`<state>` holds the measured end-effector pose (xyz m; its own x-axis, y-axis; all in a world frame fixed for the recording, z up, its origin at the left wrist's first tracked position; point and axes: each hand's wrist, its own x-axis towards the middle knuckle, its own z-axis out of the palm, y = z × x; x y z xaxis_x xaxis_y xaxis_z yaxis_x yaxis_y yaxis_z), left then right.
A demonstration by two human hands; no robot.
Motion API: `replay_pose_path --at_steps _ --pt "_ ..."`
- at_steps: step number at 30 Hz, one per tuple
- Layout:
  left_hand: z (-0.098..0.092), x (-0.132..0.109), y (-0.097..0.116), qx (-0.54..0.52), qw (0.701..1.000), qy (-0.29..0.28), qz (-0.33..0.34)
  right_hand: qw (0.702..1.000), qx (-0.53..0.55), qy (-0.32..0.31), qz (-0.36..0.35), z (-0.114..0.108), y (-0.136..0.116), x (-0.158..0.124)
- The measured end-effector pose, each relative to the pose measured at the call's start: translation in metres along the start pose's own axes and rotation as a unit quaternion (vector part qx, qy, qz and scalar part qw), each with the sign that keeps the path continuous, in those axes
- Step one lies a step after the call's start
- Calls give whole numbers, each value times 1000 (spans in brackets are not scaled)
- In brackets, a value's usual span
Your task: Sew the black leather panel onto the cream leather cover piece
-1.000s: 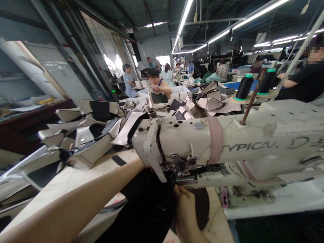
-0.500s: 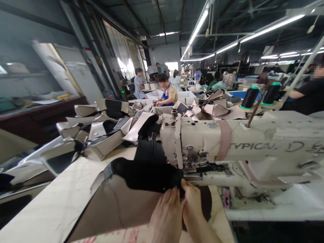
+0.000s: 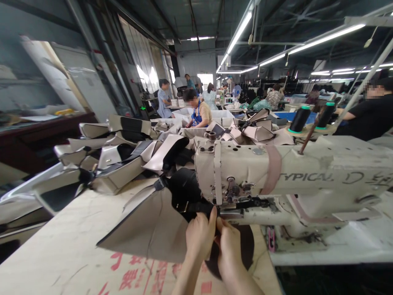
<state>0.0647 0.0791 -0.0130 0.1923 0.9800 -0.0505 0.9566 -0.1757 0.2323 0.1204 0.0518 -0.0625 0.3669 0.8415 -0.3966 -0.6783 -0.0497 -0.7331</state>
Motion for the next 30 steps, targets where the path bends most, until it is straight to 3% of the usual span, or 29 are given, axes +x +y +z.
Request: replay_pose_path --at_steps 2,6,8,10,13,15,18,23,30 --pt "5 4 -8 36 998 -29 36 1000 4 8 14 0 1 0" --pt "19 11 -22 51 994 -33 91 999 17 18 29 0 3 1" --pt "22 14 -26 -14 996 -34 78 999 23 20 36 1 3 3" --pt "23 18 -27 -126 990 -53 23 997 43 21 55 1 3 4" --pt "25 24 -27 -301 950 -62 -51 992 89 18 88 2 3 6" --pt "28 28 -28 -348 935 -31 -61 990 101 25 99 3 2 6" --pt "30 32 -30 -308 950 -1 -56 989 93 55 102 7 1 3" --pt "23 36 -30 -206 978 -35 1 989 94 72 91 11 2 0" --pt "17 29 -23 -166 985 -20 -32 995 58 44 65 4 3 -1"
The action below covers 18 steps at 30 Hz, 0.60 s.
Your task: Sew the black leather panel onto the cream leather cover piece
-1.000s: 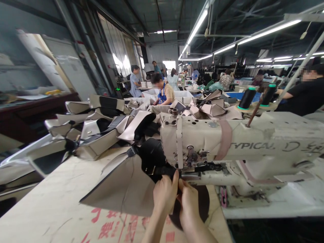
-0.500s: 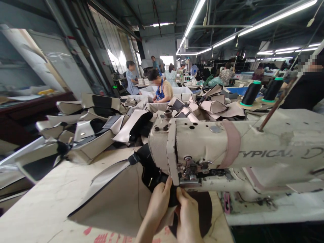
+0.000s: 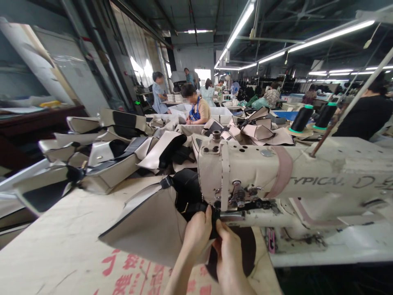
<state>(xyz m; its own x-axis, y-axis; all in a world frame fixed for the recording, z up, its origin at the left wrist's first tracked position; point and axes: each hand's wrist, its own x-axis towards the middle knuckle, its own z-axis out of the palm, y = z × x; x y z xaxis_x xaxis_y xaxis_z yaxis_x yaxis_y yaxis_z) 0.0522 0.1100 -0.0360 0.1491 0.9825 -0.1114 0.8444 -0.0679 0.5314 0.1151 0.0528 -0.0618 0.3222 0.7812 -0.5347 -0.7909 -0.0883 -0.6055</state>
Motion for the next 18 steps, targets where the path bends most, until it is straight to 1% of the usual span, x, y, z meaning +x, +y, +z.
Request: replay_pose_path --at_steps 3,6,14,18 --pt "-1 -3 4 20 1000 7 -10 1000 -13 14 9 -1 -2 -1" --pt "-3 -5 7 44 999 4 -10 1000 -17 13 12 -1 -3 -1" --pt "-6 -5 11 88 996 -11 3 1000 -8 -2 8 -3 0 2" --pt "-7 -5 13 96 995 -13 7 1000 -7 -26 -1 -5 2 5"
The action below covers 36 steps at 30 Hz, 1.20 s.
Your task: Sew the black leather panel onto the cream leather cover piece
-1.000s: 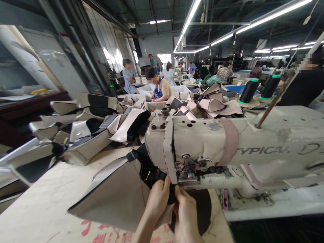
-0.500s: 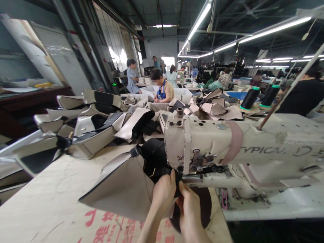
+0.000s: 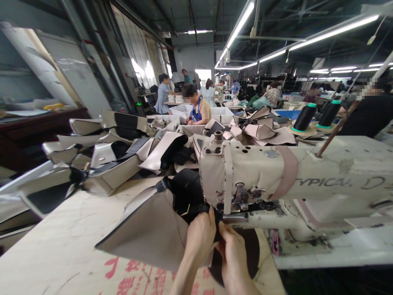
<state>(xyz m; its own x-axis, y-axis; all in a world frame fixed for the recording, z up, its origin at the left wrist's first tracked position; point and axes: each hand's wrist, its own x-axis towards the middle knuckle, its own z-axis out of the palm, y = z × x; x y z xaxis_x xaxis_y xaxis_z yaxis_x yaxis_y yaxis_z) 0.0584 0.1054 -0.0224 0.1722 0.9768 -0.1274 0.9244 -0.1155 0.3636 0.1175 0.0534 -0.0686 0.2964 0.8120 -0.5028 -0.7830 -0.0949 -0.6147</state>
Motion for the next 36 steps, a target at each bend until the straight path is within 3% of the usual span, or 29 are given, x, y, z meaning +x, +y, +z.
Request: replay_pose_path --at_steps 13,25,36 --pt "0 -1 0 6 1000 3 13 1000 -9 1 -6 1 -3 -1" --pt "3 6 -4 32 998 14 51 999 -1 42 -5 10 -8 -6" --pt "5 11 -6 64 996 11 63 998 -48 28 -26 6 -10 2"
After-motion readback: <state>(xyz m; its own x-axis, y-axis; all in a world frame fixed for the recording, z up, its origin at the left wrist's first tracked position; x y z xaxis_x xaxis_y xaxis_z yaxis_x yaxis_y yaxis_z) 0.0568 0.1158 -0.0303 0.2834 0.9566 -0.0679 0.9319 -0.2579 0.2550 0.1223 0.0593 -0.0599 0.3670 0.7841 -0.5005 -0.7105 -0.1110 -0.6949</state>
